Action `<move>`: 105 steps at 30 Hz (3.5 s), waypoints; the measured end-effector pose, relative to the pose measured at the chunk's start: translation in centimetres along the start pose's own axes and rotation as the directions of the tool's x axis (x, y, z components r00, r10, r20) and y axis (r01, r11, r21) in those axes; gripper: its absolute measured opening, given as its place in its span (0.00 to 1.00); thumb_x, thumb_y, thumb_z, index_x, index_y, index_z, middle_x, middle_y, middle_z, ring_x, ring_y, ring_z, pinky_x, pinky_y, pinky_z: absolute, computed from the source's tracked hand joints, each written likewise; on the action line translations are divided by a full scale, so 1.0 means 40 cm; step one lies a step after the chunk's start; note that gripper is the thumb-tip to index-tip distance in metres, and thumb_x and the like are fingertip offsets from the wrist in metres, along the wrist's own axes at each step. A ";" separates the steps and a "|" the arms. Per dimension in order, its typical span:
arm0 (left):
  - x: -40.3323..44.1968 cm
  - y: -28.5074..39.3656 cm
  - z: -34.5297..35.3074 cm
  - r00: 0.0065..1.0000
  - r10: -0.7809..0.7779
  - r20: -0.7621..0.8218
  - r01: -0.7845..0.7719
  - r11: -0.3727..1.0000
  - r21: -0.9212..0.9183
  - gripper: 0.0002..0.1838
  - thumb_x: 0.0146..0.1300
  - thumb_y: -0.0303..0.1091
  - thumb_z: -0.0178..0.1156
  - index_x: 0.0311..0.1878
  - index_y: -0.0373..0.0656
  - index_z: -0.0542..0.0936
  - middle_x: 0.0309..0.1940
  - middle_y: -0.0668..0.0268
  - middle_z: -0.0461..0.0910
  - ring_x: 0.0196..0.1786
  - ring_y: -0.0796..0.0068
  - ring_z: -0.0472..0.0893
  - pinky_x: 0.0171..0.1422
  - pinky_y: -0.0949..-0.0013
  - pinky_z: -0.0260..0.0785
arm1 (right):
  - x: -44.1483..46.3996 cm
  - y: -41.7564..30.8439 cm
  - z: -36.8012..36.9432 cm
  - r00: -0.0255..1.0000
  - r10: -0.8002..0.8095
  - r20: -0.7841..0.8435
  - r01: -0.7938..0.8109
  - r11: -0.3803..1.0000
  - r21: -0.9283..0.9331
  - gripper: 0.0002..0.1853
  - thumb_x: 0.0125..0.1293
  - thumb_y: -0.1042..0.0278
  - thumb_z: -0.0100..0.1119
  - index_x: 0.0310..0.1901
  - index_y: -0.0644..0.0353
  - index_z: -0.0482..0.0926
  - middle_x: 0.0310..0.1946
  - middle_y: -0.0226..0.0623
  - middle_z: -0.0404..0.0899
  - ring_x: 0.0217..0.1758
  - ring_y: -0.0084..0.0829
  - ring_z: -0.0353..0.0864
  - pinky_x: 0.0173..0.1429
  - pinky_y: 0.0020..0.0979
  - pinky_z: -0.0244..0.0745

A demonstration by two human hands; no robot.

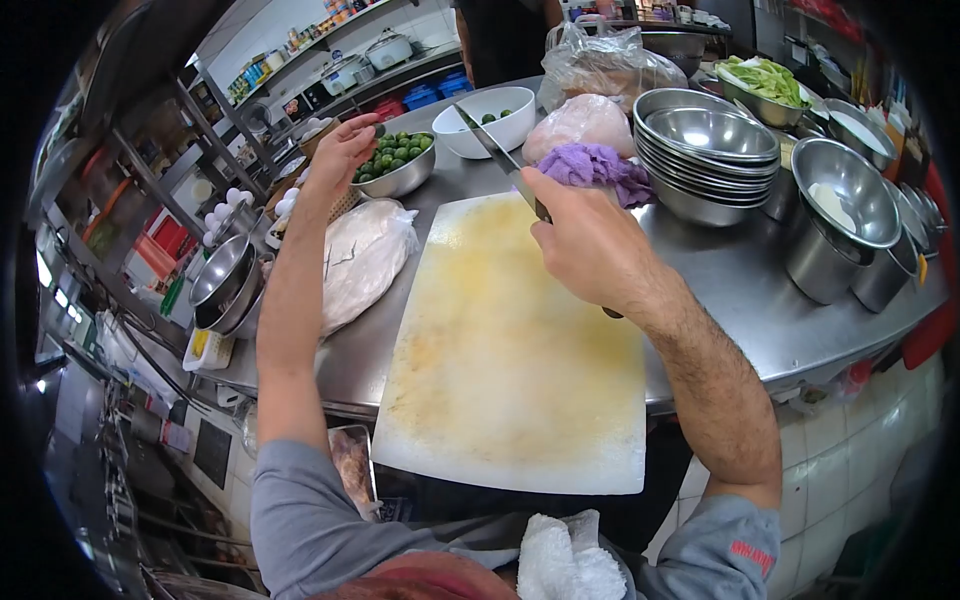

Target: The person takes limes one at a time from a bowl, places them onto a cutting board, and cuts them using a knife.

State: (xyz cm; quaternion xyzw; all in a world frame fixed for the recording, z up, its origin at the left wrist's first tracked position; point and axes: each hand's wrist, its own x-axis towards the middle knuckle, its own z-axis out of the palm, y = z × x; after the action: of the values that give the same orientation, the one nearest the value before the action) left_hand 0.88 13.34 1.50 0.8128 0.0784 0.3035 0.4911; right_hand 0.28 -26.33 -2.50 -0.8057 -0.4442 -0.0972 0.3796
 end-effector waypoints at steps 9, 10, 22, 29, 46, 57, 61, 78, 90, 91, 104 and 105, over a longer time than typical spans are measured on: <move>-0.391 0.110 0.157 0.855 0.187 0.484 0.064 0.887 -0.457 0.17 0.65 0.24 0.63 0.56 0.36 0.75 0.48 0.62 0.81 0.49 0.71 0.82 0.56 0.67 0.75 | -0.011 -0.038 -0.010 0.951 0.128 0.280 -0.118 0.992 -0.052 0.27 0.64 0.71 0.55 0.66 0.63 0.67 0.52 0.55 0.80 0.57 0.49 0.79 0.61 0.42 0.73; -0.418 0.111 0.165 0.856 0.184 0.484 0.072 0.883 -0.463 0.17 0.64 0.24 0.63 0.56 0.36 0.75 0.48 0.61 0.81 0.50 0.70 0.82 0.58 0.67 0.74 | -0.011 -0.040 -0.004 0.938 0.138 0.319 -0.121 0.990 -0.072 0.28 0.64 0.71 0.55 0.66 0.62 0.67 0.51 0.54 0.80 0.56 0.49 0.79 0.60 0.43 0.73; -0.442 0.067 0.162 0.888 0.062 0.456 0.282 0.710 -0.646 0.16 0.65 0.25 0.62 0.54 0.37 0.74 0.50 0.57 0.80 0.54 0.64 0.81 0.59 0.65 0.76 | -0.018 -0.032 0.010 0.940 0.103 0.325 -0.087 0.994 -0.063 0.15 0.64 0.72 0.51 0.53 0.59 0.73 0.41 0.50 0.82 0.48 0.50 0.81 0.53 0.48 0.74; -0.462 0.064 0.178 0.917 0.101 0.386 0.059 0.922 -0.382 0.17 0.61 0.23 0.66 0.52 0.38 0.74 0.48 0.63 0.80 0.48 0.76 0.78 0.56 0.71 0.71 | -0.018 -0.033 -0.001 0.912 0.088 0.401 -0.029 0.988 -0.150 0.27 0.65 0.68 0.54 0.67 0.58 0.68 0.47 0.51 0.82 0.52 0.48 0.81 0.59 0.44 0.74; -0.491 0.063 0.211 0.901 0.293 0.320 -0.384 0.883 0.270 0.09 0.59 0.24 0.66 0.42 0.34 0.81 0.42 0.63 0.79 0.41 0.77 0.79 0.45 0.74 0.74 | -0.024 -0.040 0.004 0.861 0.096 0.499 0.014 0.977 -0.213 0.26 0.66 0.69 0.54 0.66 0.56 0.67 0.41 0.52 0.82 0.49 0.50 0.82 0.54 0.47 0.75; -0.505 0.067 0.228 0.885 0.392 0.252 -0.453 0.850 0.270 0.07 0.59 0.25 0.66 0.40 0.36 0.81 0.37 0.62 0.79 0.33 0.73 0.79 0.39 0.71 0.74 | -0.040 -0.061 0.013 0.850 0.089 0.519 0.024 0.978 -0.206 0.26 0.67 0.68 0.53 0.66 0.59 0.67 0.41 0.54 0.82 0.49 0.51 0.81 0.54 0.47 0.75; -0.504 0.073 0.229 0.880 0.404 0.251 -0.465 0.839 0.281 0.07 0.59 0.25 0.65 0.40 0.36 0.80 0.36 0.62 0.78 0.33 0.72 0.80 0.40 0.70 0.74 | -0.078 -0.084 -0.004 0.853 0.133 0.504 -0.073 0.988 -0.137 0.25 0.66 0.69 0.53 0.66 0.60 0.67 0.41 0.54 0.82 0.50 0.52 0.81 0.54 0.47 0.74; -0.503 0.071 0.226 0.860 0.421 0.288 -0.499 0.812 0.303 0.08 0.59 0.25 0.65 0.41 0.36 0.80 0.38 0.61 0.78 0.35 0.71 0.81 0.41 0.70 0.75 | -0.182 -0.118 -0.066 0.848 0.108 0.519 -0.031 0.987 -0.155 0.27 0.67 0.69 0.54 0.67 0.63 0.64 0.44 0.54 0.80 0.49 0.54 0.80 0.52 0.48 0.74; -0.498 0.070 0.227 0.866 0.408 0.287 -0.484 0.828 0.283 0.07 0.58 0.23 0.66 0.40 0.35 0.81 0.38 0.63 0.79 0.35 0.76 0.78 0.41 0.73 0.73 | -0.171 -0.091 -0.008 0.896 0.001 0.445 0.076 0.985 -0.154 0.27 0.67 0.70 0.54 0.67 0.60 0.63 0.42 0.51 0.79 0.47 0.53 0.79 0.50 0.47 0.73; -0.497 0.071 0.227 0.866 0.408 0.287 -0.484 0.828 0.284 0.07 0.58 0.23 0.66 0.40 0.35 0.81 0.38 0.63 0.79 0.35 0.76 0.78 0.41 0.73 0.73 | -0.163 -0.082 0.004 0.903 -0.035 0.428 0.097 0.988 -0.124 0.26 0.67 0.71 0.53 0.66 0.61 0.63 0.41 0.52 0.79 0.47 0.54 0.79 0.50 0.48 0.73; -0.495 0.068 0.225 0.851 0.433 0.296 -0.508 0.821 0.261 0.06 0.57 0.23 0.66 0.37 0.35 0.79 0.37 0.62 0.79 0.33 0.73 0.79 0.38 0.71 0.73 | -0.079 -0.071 0.068 0.914 -0.007 0.406 0.024 0.999 -0.037 0.24 0.66 0.74 0.50 0.63 0.64 0.65 0.34 0.56 0.80 0.41 0.58 0.80 0.46 0.51 0.73; -0.495 0.069 0.225 0.851 0.433 0.295 -0.509 0.820 0.264 0.06 0.57 0.23 0.66 0.37 0.35 0.79 0.38 0.62 0.78 0.33 0.73 0.79 0.37 0.71 0.73 | -0.074 -0.070 0.073 0.914 -0.005 0.406 0.022 0.999 -0.038 0.24 0.66 0.74 0.50 0.63 0.64 0.65 0.34 0.56 0.80 0.41 0.58 0.80 0.46 0.51 0.73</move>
State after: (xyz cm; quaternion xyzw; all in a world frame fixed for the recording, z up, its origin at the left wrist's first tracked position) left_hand -10.35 -3.22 -7.42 0.9060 -0.1315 0.3056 0.2615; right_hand -4.19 -25.29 -4.50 -0.8129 -0.5166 0.0603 0.2619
